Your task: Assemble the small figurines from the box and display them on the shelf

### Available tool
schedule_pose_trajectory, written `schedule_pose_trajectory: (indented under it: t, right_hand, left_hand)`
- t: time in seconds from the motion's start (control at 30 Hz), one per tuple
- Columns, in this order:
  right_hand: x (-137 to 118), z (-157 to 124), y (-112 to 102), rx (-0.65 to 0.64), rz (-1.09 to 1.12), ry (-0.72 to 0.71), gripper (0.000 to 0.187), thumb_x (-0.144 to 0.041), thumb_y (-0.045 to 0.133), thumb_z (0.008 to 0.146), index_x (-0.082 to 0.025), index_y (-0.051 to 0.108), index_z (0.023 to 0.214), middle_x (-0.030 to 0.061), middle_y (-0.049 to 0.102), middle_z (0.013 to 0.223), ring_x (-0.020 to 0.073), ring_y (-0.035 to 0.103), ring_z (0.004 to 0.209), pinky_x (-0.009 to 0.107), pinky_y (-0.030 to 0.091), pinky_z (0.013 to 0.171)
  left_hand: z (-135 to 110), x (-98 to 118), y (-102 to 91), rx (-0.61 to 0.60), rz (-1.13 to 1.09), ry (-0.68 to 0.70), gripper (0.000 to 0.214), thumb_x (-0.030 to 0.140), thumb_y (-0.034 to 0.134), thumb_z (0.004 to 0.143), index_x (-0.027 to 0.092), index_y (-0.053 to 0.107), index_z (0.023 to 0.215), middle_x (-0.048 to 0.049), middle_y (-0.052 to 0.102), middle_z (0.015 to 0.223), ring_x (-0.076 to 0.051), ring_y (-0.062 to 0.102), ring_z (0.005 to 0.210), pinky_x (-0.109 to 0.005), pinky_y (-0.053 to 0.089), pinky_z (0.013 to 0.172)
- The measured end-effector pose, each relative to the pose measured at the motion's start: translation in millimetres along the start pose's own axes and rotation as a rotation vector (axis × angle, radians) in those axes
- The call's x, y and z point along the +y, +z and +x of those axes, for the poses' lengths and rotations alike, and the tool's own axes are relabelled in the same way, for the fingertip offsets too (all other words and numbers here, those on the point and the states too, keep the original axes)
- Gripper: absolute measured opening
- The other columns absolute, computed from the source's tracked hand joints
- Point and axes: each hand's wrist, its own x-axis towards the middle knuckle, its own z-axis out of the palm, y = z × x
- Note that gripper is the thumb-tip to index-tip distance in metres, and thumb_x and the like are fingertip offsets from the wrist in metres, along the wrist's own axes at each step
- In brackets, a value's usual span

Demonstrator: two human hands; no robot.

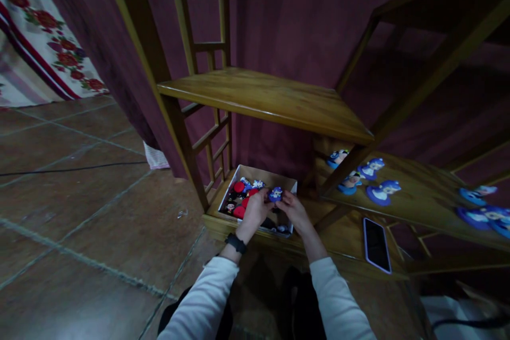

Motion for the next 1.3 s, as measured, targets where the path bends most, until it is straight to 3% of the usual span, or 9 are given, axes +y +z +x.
schedule_pose_trajectory:
  t: [0.2, 0.47, 0.63, 0.8, 1.17, 1.3]
  right_hand:
    - [2, -1, 0, -0.058, 0.0, -0.019, 0.035, -0.025, 0.063, 0.064, -0.022, 0.059, 0.099, 0.0025, 0.068, 0.096, 0.0193, 0.061, 0.094, 0.037, 0.047, 0.086]
    - [3, -2, -4, -0.046, 0.002, 0.003, 0.052, -0.025, 0.066, 0.063, -0.024, 0.054, 0.114, 0.0029, 0.064, 0.107, 0.0174, 0.06, 0.093, 0.034, 0.048, 0.084]
    - [0, -3, -6, -0.042, -0.026, 0.0, 0.054, -0.025, 0.068, 0.06, -0.024, 0.055, 0.113, 0.0022, 0.065, 0.103, 0.0171, 0.06, 0.089, 0.032, 0.049, 0.08]
    - [6, -2, -9, -0.046, -0.023, 0.013, 0.055, -0.024, 0.068, 0.059, -0.023, 0.055, 0.112, 0.0027, 0.064, 0.104, 0.0185, 0.06, 0.091, 0.035, 0.048, 0.084]
    - [12, 2, -14, -0.06, -0.031, 0.023, 0.055, -0.023, 0.069, 0.057, -0.023, 0.055, 0.11, 0.0026, 0.063, 0.107, 0.0192, 0.059, 0.096, 0.037, 0.044, 0.091]
    - [11, 0, -13, -0.065, 0.005, 0.041, 0.055, -0.022, 0.07, 0.056, -0.023, 0.055, 0.109, 0.0025, 0.064, 0.105, 0.0191, 0.059, 0.095, 0.037, 0.044, 0.091]
  left_hand:
    - [-11, -2, 0.4, 0.0, 0.19, 0.17, 0.037, -0.003, 0.065, 0.059, 0.021, 0.062, 0.087, -0.0091, 0.065, 0.092, -0.025, 0.057, 0.104, -0.026, 0.042, 0.086]
    - [-25, 1, 2.6, -0.08, 0.456, 0.336, 0.032, 0.007, 0.059, 0.072, 0.018, 0.06, 0.102, -0.0143, 0.06, 0.104, -0.027, 0.052, 0.109, -0.03, 0.032, 0.098]
    - [-31, 6, 6.2, -0.125, 0.58, 0.39, 0.04, 0.002, 0.05, 0.074, 0.016, 0.058, 0.112, -0.0155, 0.059, 0.106, -0.027, 0.049, 0.112, -0.031, 0.029, 0.1]
    - [-30, 3, 6.9, -0.146, 0.542, 0.456, 0.044, -0.001, 0.049, 0.073, 0.015, 0.058, 0.112, -0.0149, 0.06, 0.101, -0.026, 0.05, 0.11, -0.03, 0.03, 0.099]
    - [-32, 1, 7.0, -0.191, 0.765, 0.598, 0.045, -0.003, 0.045, 0.073, 0.015, 0.055, 0.114, -0.0164, 0.058, 0.105, -0.026, 0.052, 0.108, -0.032, 0.032, 0.096]
    - [-33, 1, 6.6, -0.194, 0.765, 0.577, 0.046, -0.003, 0.046, 0.073, 0.015, 0.054, 0.115, -0.0173, 0.057, 0.108, -0.026, 0.051, 0.11, -0.032, 0.032, 0.097]
